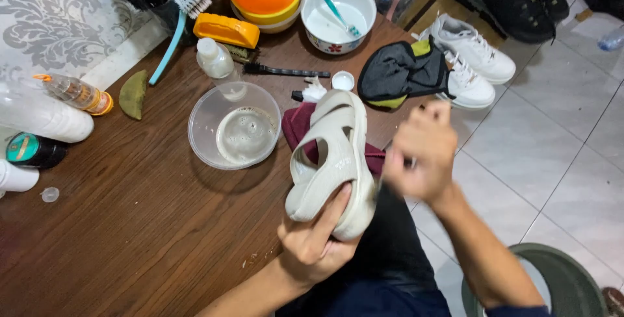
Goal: The person scrubs a white sandal with a brush and a cleaning solution, repeatedly dipping the brush into a bowl of water. They wipe the sandal with a cloth and continue scrubbing different parts of the shoe, including the sole and the straps.
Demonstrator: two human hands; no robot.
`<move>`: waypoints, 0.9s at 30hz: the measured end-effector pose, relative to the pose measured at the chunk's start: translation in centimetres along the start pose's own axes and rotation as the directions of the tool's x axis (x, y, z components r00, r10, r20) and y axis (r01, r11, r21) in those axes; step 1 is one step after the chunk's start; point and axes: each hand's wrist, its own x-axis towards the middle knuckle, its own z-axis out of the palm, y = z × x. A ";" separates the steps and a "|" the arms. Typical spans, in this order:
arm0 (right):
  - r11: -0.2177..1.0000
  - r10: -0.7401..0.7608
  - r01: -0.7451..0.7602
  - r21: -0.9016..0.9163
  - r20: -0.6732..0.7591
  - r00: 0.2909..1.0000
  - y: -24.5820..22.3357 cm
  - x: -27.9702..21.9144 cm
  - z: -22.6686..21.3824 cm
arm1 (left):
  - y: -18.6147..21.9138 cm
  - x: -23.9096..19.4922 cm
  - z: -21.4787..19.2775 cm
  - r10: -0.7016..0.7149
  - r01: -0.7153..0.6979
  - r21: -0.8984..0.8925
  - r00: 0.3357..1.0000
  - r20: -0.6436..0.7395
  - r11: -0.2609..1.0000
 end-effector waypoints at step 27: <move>0.957 -0.204 0.202 -0.209 0.010 0.979 -0.1 0.6 -1.6 | -0.2 -0.3 -0.4 -0.004 0.005 -0.063 1.000 0.013 0.998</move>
